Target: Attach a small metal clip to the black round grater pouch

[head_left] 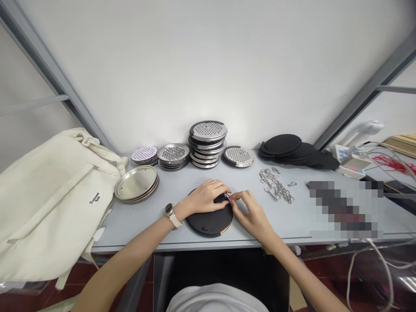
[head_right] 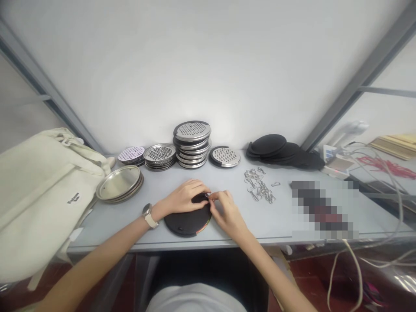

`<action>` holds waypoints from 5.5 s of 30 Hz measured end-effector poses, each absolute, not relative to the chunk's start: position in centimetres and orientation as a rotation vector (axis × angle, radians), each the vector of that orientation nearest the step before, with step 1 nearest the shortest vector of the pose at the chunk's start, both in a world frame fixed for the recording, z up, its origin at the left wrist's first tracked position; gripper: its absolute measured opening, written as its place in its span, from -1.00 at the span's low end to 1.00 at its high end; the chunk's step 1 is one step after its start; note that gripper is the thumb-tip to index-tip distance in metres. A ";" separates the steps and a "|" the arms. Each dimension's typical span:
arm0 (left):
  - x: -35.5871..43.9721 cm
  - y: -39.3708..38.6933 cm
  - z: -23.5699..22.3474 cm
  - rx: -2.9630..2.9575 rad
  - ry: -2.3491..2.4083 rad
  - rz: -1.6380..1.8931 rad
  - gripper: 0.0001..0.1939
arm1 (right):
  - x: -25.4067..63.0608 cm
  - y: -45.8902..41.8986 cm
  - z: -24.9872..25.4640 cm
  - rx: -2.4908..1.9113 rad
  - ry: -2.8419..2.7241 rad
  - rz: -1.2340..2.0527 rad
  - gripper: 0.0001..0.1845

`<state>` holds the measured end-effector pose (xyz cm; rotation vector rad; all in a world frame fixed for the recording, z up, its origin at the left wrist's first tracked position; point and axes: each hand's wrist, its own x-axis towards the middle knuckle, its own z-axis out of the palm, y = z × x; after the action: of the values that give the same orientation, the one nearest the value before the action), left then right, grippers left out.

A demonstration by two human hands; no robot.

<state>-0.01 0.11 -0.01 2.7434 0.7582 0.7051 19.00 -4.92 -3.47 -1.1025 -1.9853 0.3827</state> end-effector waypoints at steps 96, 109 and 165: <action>-0.3 0.6 -0.4 2.762 0.780 0.670 -0.81 | 19.1 -4.5 -3.6 -1.114 -1.984 0.610 -0.92; 0.0 -0.1 -0.1 2.789 0.789 0.691 -0.83 | 19.0 -4.7 -3.2 -1.054 -1.993 0.607 -0.86; -0.2 0.0 0.0 2.843 0.786 0.707 -0.89 | 19.0 -4.7 -3.2 -1.168 -2.041 0.528 -0.79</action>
<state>-0.21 0.00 0.01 2.8435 0.7857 0.7069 18.98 -4.68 -3.25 -1.1675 -2.0406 0.5282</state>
